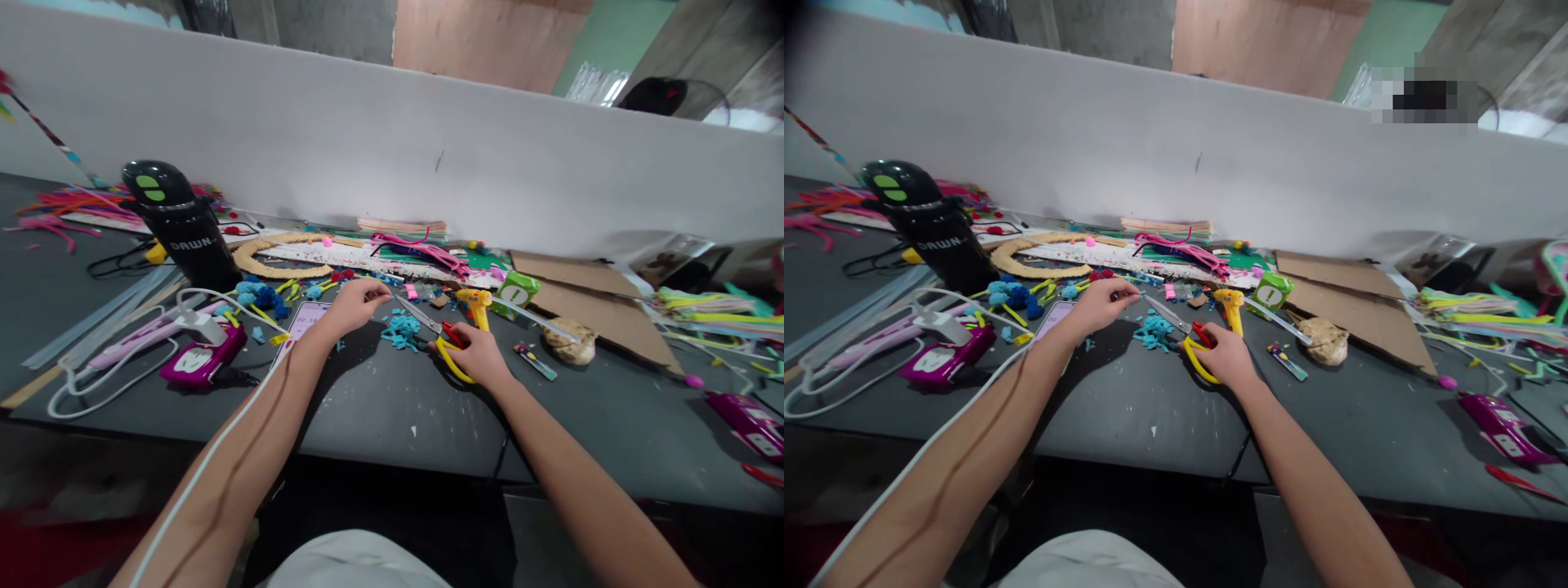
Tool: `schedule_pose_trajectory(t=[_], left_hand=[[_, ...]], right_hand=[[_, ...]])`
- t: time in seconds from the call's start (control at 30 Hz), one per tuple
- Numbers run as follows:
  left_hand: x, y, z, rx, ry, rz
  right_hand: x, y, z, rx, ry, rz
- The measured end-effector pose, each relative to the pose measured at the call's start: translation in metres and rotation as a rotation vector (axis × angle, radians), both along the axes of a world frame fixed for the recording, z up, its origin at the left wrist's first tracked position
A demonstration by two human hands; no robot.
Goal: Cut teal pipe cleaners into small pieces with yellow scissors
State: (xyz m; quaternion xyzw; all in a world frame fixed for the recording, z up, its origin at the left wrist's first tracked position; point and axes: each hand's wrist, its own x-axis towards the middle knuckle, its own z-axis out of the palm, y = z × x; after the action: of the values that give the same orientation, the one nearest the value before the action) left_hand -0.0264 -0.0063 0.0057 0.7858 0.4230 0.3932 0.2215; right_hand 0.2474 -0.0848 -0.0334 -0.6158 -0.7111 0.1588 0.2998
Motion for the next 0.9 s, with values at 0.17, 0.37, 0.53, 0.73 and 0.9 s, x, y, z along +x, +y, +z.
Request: schedule_pose_trajectory(t=[0.17, 0.37, 0.53, 0.73, 0.9], left_hand=[[0.000, 0.000, 0.000, -0.006, -0.011, 0.012], [0.006, 0.000, -0.002, -0.107, -0.064, 0.029], [0.013, 0.001, -0.011, -0.103, -0.103, 0.070], [0.014, 0.001, -0.012, -0.075, -0.078, 0.083], [0.010, 0.004, -0.012, -0.073, -0.065, 0.067]], right_hand=[[0.001, 0.002, -0.002, 0.012, -0.009, 0.013], [-0.001, 0.001, 0.004, 0.000, 0.050, -0.015], [0.000, -0.003, 0.009, -0.011, 0.067, -0.061], [0.004, -0.001, 0.006, -0.030, 0.036, -0.038], [0.003, 0.000, 0.005, -0.027, 0.001, -0.029]])
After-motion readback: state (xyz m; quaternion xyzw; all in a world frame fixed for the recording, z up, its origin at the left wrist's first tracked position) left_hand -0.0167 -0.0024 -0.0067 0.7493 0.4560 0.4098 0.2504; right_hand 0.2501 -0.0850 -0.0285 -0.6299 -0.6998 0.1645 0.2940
